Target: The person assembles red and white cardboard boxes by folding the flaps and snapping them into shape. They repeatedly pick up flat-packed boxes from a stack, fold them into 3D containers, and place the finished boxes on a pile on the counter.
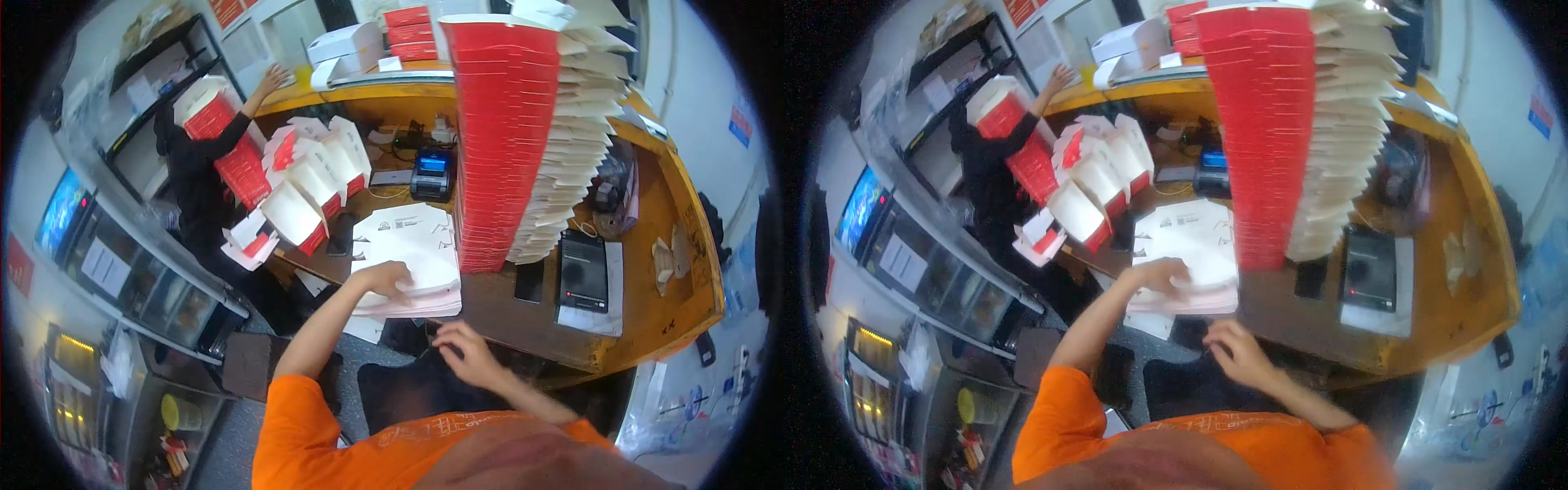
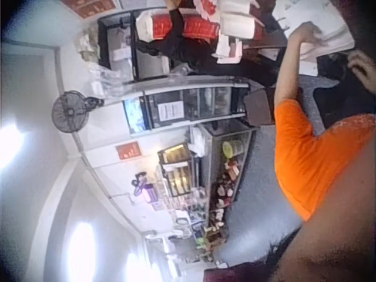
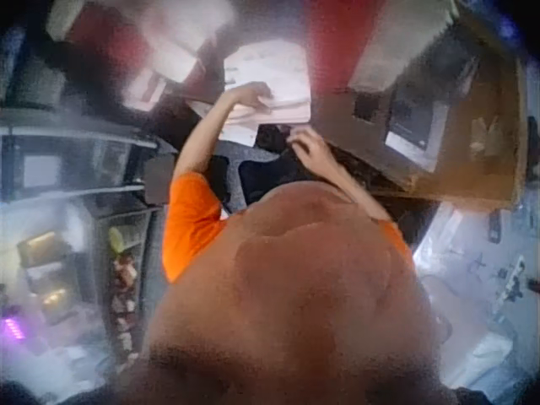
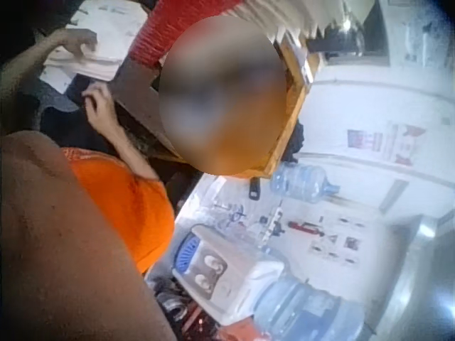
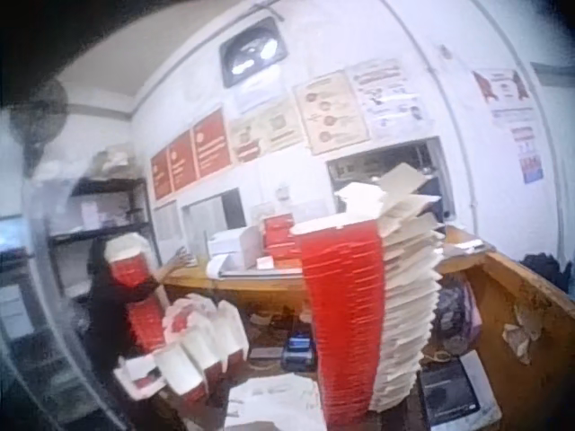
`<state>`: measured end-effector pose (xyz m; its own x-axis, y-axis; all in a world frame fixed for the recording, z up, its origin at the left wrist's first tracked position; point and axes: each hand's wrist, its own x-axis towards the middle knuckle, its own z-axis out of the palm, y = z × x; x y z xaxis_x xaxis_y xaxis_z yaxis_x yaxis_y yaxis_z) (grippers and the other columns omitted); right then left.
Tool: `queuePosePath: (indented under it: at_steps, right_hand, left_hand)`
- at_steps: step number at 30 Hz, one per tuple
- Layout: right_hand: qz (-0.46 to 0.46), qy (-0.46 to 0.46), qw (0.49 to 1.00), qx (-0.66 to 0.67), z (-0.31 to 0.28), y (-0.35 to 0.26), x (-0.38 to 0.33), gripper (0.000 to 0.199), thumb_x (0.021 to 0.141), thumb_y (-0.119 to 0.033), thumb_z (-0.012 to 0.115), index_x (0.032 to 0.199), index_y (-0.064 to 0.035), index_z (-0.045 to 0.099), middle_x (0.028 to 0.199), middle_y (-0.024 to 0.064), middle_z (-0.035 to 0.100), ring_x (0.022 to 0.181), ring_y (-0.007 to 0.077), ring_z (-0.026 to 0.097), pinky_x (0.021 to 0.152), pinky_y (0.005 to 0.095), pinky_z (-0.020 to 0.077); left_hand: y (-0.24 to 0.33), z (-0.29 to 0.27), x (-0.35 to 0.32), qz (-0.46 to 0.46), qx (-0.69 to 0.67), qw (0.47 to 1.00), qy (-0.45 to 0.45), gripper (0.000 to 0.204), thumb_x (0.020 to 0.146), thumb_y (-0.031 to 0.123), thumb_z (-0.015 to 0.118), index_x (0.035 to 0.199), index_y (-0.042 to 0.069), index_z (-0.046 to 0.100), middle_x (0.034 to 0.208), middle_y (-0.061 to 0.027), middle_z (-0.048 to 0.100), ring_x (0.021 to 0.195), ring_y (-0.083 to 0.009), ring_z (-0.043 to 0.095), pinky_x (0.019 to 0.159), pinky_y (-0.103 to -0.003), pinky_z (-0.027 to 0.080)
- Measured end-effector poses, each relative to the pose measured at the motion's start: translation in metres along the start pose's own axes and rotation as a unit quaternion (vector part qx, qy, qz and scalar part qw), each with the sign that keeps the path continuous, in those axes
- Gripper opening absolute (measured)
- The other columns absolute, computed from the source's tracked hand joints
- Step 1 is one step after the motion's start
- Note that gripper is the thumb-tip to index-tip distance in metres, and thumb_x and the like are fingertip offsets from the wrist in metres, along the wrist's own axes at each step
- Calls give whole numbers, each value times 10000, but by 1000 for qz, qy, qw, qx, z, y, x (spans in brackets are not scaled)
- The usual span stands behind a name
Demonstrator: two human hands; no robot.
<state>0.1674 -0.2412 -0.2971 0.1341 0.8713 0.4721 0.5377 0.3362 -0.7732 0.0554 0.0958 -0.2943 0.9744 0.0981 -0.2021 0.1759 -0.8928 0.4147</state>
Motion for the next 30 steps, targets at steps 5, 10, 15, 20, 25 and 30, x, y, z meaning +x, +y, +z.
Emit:
queuePosePath:
  at_steps: [5, 10, 15, 20, 25, 30]
  right_hand:
    - [182, -43, 975, 123, 31, -2, -59, 212, 932, 26, 662, 1138, -21, 673, 1178, 125, 617, 984, 201, 677, 808, 309, 567]
    - [214, -71, 963, 151, 38, -7, -48, 244, 921, 22, 692, 1161, -16, 670, 1180, 126, 619, 1033, 184, 669, 817, 304, 570]
    - [137, -94, 955, 247, 30, -36, -24, 487, 920, -31, 721, 1372, -16, 541, 1322, 152, 587, 1236, 253, 584, 1023, 378, 505]
    - [250, -8, 911, 328, 47, -42, -51, 681, 936, -73, 661, 1531, 12, 341, 1403, 162, 523, 1285, 260, 518, 1094, 386, 418]
    - [172, -159, 963, 130, 78, -31, -44, 747, 901, 20, 618, 1567, -39, 284, 1363, 177, 546, 1227, 293, 573, 1061, 384, 443]
    - [268, -297, 892, 213, 100, 31, -60, 574, 971, -77, 634, 1504, -73, 422, 1216, 124, 631, 974, 296, 706, 830, 391, 598]
  left_hand:
    - [0, -34, 7, -59, 24, 959, 277, 104, 832, 98, 607, 846, 11, 663, 821, -263, 678, 850, -457, 669, 768, -563, 499]
    - [99, -109, -86, -122, 71, 762, 632, 107, 967, 183, 652, 1005, 85, 668, 796, -205, 688, 736, -440, 678, 647, -533, 519]
    - [221, -35, -160, 2, 121, 955, 272, 547, 899, 93, 596, 1436, 185, 541, 1075, -96, 646, 989, -310, 665, 818, -421, 556]
    - [238, 80, -188, 27, -70, 970, 233, 666, 920, 149, 683, 1532, 110, 425, 1138, -169, 564, 992, -309, 622, 852, -390, 548]
    - [200, 153, -200, -161, -618, 715, 285, 598, 948, 301, 749, 1400, 26, 468, 1146, -164, 606, 950, -243, 685, 775, -375, 605]
    - [148, 250, -162, -259, -783, 452, 340, 318, 1071, 263, 570, 1233, -11, 560, 1180, -160, 657, 982, -268, 723, 859, -421, 622]
